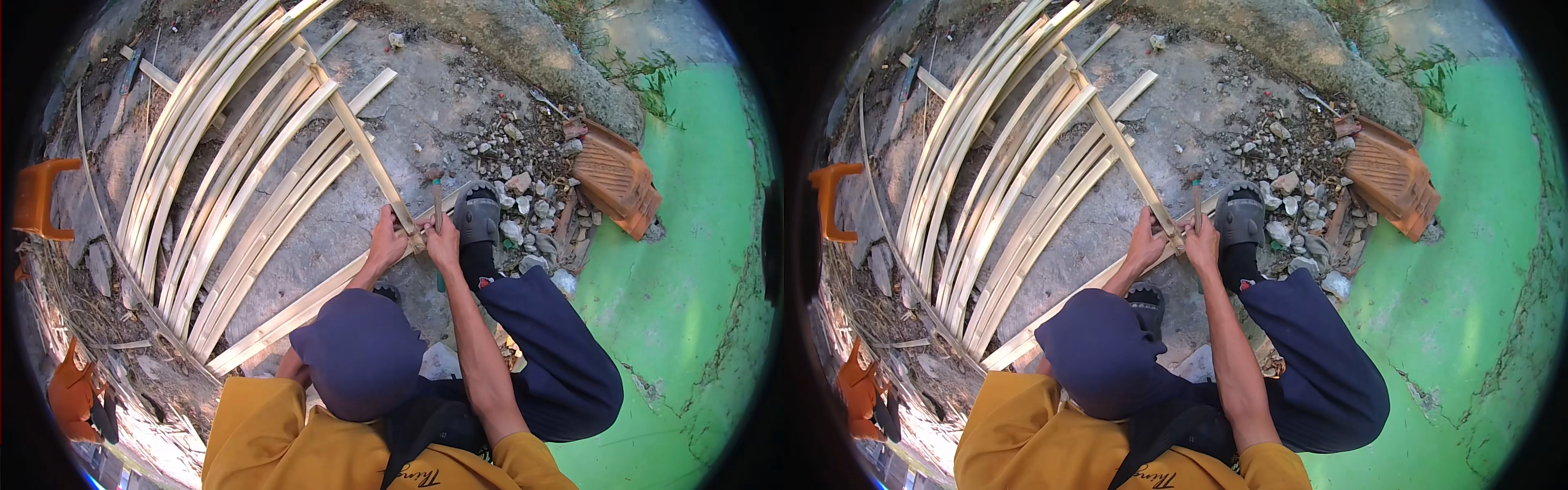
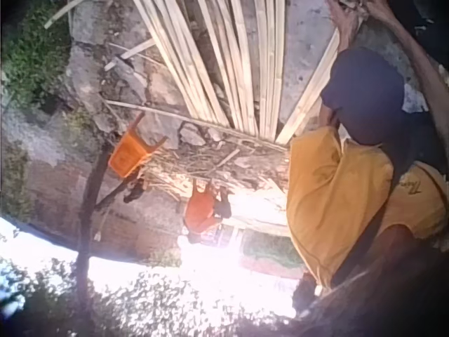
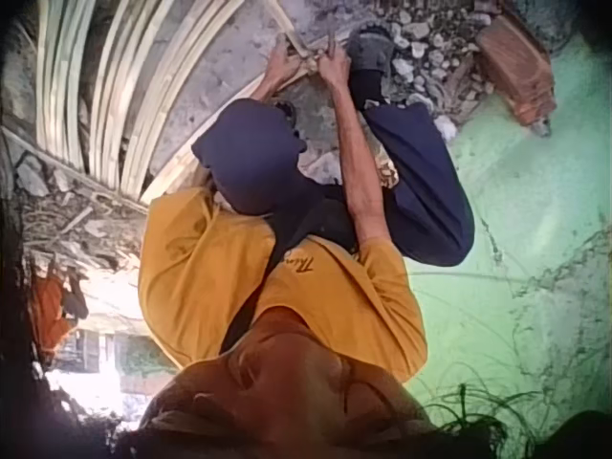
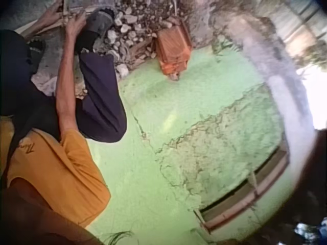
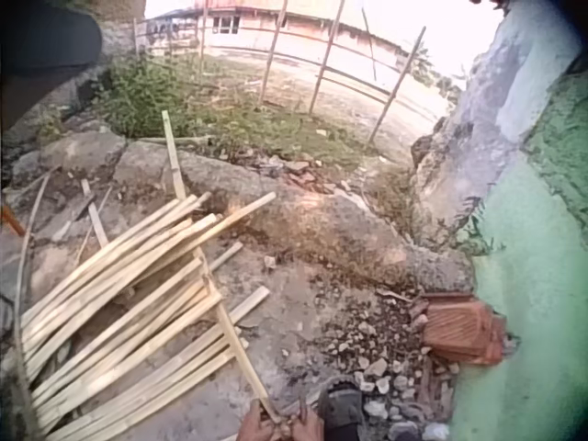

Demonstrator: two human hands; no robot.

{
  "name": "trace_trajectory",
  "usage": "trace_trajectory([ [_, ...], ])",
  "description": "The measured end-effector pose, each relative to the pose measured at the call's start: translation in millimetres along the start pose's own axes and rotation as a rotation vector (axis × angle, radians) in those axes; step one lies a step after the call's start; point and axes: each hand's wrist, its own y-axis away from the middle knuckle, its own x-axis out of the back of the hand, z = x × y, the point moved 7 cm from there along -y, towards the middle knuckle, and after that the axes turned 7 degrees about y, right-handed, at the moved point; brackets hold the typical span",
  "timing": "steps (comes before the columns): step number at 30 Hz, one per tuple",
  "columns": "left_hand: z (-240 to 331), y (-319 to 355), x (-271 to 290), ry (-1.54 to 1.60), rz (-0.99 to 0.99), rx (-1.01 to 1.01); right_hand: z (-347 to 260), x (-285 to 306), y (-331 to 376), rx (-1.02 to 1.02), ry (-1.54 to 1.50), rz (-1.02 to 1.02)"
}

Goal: The person constructs a lattice by placing thin bamboo strips across each other and securing the junctions using a hammer and small nails.

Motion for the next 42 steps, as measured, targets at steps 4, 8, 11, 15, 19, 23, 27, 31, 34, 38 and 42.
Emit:
trace_trajectory([
  [4, 6.8, 4.8, 13.5, -0.028, -0.026, -0.036, -4.5, -9.7, 1.1, -0.084, -0.082, -0.057],
  [8, 23.5, 5.8, 2.2, -0.129, -0.010, -0.107, 6.3, 4.6, -2.3, -0.046, -0.027, -0.035],
  [11, 20.0, 6.2, 10.4, -0.155, -0.007, -0.114, 0.7, 1.2, -1.5, -0.046, 0.067, -0.019],
  [15, 11.7, 5.6, 19.7, -0.071, -0.004, -0.182, -3.1, -3.8, 1.2, -0.136, -0.026, -0.080],
  [19, 17.4, 5.7, 18.2, -0.111, -0.037, -0.267, -1.6, 0.6, 1.8, -0.132, -0.027, -0.078],
  [23, 16.3, 6.1, 19.3, -0.184, -0.027, -0.252, -9.7, 3.2, 10.9, -0.021, 0.091, -0.012],
  [27, 11.8, 6.3, 19.7, -0.260, 0.013, -0.249, -16.8, 1.9, 18.2, -0.031, 0.110, 0.027],
  [31, 16.8, 8.3, 9.0, -0.273, 0.015, -0.212, -5.5, 12.6, 21.8, -0.133, 0.129, 0.051],
  [34, 8.8, 8.7, 16.0, -0.325, 0.050, -0.258, -19.3, 8.0, 23.6, -0.132, 0.098, 0.023],
  [38, 7.7, 10.2, 12.1, -0.388, 0.039, -0.295, -18.3, 10.9, 21.4, -0.044, 0.057, -0.018],
  [42, 11.8, 10.1, 9.5, -0.382, 0.042, -0.280, -14.3, 12.8, 17.3, -0.020, 0.067, -0.069],
])
